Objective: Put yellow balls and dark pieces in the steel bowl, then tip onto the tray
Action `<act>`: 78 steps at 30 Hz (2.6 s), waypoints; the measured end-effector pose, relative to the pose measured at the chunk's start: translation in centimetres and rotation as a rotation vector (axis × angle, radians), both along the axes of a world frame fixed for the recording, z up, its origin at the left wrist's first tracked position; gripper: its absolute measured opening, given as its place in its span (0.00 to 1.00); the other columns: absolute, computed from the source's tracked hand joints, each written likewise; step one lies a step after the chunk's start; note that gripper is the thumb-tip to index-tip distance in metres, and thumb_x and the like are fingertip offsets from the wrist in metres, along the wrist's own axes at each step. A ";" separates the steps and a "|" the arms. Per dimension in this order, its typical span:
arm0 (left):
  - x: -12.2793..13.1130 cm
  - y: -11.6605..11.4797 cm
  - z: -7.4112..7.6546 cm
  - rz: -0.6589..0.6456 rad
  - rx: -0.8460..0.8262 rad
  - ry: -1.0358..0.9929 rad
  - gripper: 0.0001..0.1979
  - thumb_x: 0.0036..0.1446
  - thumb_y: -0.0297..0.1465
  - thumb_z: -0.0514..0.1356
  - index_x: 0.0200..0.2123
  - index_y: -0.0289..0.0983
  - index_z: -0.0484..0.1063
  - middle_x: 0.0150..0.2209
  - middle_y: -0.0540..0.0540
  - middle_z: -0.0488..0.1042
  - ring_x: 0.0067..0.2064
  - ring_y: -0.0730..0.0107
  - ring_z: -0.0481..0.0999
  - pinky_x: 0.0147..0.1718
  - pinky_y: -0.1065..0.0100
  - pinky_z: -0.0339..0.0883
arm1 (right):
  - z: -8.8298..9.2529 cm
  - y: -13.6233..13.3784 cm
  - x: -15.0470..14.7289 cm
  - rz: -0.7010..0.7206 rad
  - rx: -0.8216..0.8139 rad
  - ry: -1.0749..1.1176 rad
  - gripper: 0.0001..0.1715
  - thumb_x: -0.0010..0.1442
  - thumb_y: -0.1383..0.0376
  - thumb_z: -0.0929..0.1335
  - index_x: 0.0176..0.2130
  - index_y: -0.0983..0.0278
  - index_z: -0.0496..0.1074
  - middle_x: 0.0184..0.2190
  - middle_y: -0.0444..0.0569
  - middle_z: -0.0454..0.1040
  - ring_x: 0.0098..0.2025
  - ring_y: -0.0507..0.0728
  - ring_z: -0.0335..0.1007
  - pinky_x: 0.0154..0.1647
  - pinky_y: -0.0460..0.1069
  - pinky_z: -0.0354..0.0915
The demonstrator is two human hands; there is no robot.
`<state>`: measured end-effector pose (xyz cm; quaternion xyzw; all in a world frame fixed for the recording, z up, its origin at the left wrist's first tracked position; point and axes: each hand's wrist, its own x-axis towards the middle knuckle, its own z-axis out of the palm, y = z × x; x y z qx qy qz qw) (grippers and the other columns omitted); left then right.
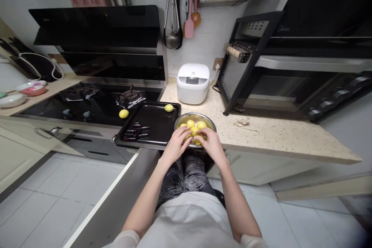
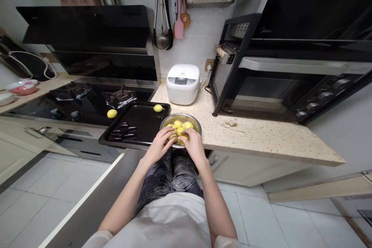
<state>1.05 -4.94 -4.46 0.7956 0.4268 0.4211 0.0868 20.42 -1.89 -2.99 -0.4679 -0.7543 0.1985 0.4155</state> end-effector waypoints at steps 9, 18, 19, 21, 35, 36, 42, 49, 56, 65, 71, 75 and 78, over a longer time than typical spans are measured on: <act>-1.2 -3.7 1.5 0.166 0.197 -0.184 0.12 0.72 0.28 0.56 0.52 0.42 0.77 0.51 0.42 0.81 0.60 0.57 0.77 0.60 0.49 0.71 | 6.1 6.5 -4.5 0.217 0.110 -0.325 0.09 0.68 0.68 0.68 0.46 0.63 0.78 0.45 0.52 0.82 0.48 0.58 0.78 0.53 0.54 0.72; -3.3 -4.6 3.8 0.220 0.338 -0.206 0.12 0.70 0.24 0.57 0.50 0.42 0.77 0.45 0.45 0.82 0.53 0.60 0.80 0.54 0.53 0.72 | 5.4 15.4 -13.9 0.320 0.100 -0.589 0.15 0.67 0.66 0.72 0.52 0.68 0.77 0.50 0.52 0.78 0.51 0.56 0.76 0.55 0.50 0.70; -3.4 -4.6 3.8 0.221 0.340 -0.203 0.12 0.70 0.24 0.57 0.50 0.42 0.77 0.45 0.45 0.82 0.53 0.60 0.80 0.54 0.54 0.73 | 5.2 15.8 -14.4 0.318 0.096 -0.613 0.15 0.68 0.63 0.72 0.53 0.67 0.76 0.51 0.52 0.78 0.50 0.56 0.76 0.53 0.52 0.73; -3.6 -4.5 3.9 0.218 0.331 -0.193 0.12 0.70 0.24 0.57 0.50 0.42 0.77 0.45 0.44 0.82 0.52 0.60 0.80 0.54 0.54 0.73 | 4.8 16.5 -15.1 0.305 0.089 -0.650 0.17 0.70 0.58 0.71 0.54 0.64 0.74 0.53 0.52 0.76 0.49 0.58 0.77 0.51 0.57 0.76; -0.3 -3.9 2.3 -0.044 0.142 0.056 0.13 0.72 0.29 0.57 0.56 0.42 0.75 0.53 0.41 0.81 0.60 0.57 0.78 0.62 0.48 0.71 | 7.7 10.7 -6.9 0.333 0.247 -0.371 0.23 0.67 0.67 0.69 0.60 0.59 0.70 0.54 0.53 0.73 0.57 0.60 0.70 0.60 0.54 0.67; 0.0 -3.7 2.1 -0.055 0.130 0.089 0.13 0.71 0.31 0.58 0.57 0.41 0.74 0.55 0.41 0.80 0.60 0.56 0.77 0.63 0.48 0.70 | 7.7 9.4 -5.1 0.334 0.267 -0.261 0.22 0.67 0.66 0.68 0.59 0.59 0.70 0.54 0.52 0.73 0.57 0.60 0.71 0.60 0.55 0.68; 2.3 -2.6 1.4 -0.123 0.057 0.267 0.21 0.71 0.32 0.59 0.65 0.40 0.68 0.64 0.38 0.74 0.67 0.56 0.72 0.68 0.47 0.63 | 4.3 2.4 3.4 0.104 0.157 0.068 0.17 0.64 0.60 0.70 0.52 0.60 0.70 0.50 0.52 0.76 0.52 0.61 0.75 0.49 0.54 0.73; 3.7 -1.6 1.3 -0.104 0.016 0.341 0.22 0.70 0.29 0.57 0.66 0.41 0.67 0.63 0.38 0.75 0.66 0.54 0.72 0.68 0.47 0.61 | 0.2 0.7 4.8 0.027 0.054 0.040 0.15 0.62 0.59 0.71 0.48 0.59 0.69 0.46 0.52 0.78 0.47 0.61 0.76 0.52 0.56 0.72; 2.8 -2.3 0.9 0.014 0.022 0.334 0.16 0.68 0.24 0.57 0.57 0.39 0.72 0.55 0.41 0.78 0.57 0.56 0.78 0.63 0.49 0.68 | -0.2 0.9 4.5 0.036 0.054 -0.042 0.11 0.63 0.59 0.69 0.45 0.60 0.73 0.44 0.53 0.81 0.47 0.64 0.77 0.53 0.60 0.70; 2.9 -3.4 0.8 0.018 0.029 0.294 0.17 0.69 0.26 0.58 0.60 0.39 0.71 0.59 0.39 0.76 0.63 0.55 0.75 0.67 0.47 0.64 | -0.7 0.6 3.9 -0.060 0.049 -0.050 0.11 0.63 0.58 0.66 0.42 0.61 0.75 0.42 0.54 0.82 0.43 0.64 0.79 0.48 0.59 0.72; 0.4 -3.8 1.4 0.063 0.061 0.240 0.19 0.71 0.37 0.60 0.61 0.39 0.70 0.62 0.39 0.74 0.66 0.56 0.71 0.69 0.48 0.61 | -1.4 0.7 3.5 -0.099 0.120 -0.091 0.16 0.66 0.54 0.64 0.43 0.61 0.76 0.42 0.57 0.82 0.43 0.67 0.78 0.48 0.61 0.71; -4.0 -3.5 1.9 0.311 0.029 0.174 0.16 0.74 0.34 0.54 0.60 0.41 0.71 0.60 0.40 0.76 0.63 0.58 0.74 0.63 0.51 0.68 | -1.5 -0.7 3.5 -0.128 0.204 -0.011 0.18 0.68 0.54 0.65 0.48 0.62 0.77 0.45 0.55 0.82 0.45 0.64 0.78 0.50 0.59 0.71; -7.8 -3.2 1.8 0.534 -0.026 0.193 0.15 0.73 0.28 0.53 0.56 0.38 0.75 0.55 0.40 0.79 0.56 0.54 0.78 0.56 0.52 0.73 | -1.7 -2.7 3.7 -0.211 0.265 0.056 0.16 0.69 0.56 0.67 0.47 0.62 0.77 0.45 0.54 0.82 0.47 0.63 0.78 0.51 0.57 0.71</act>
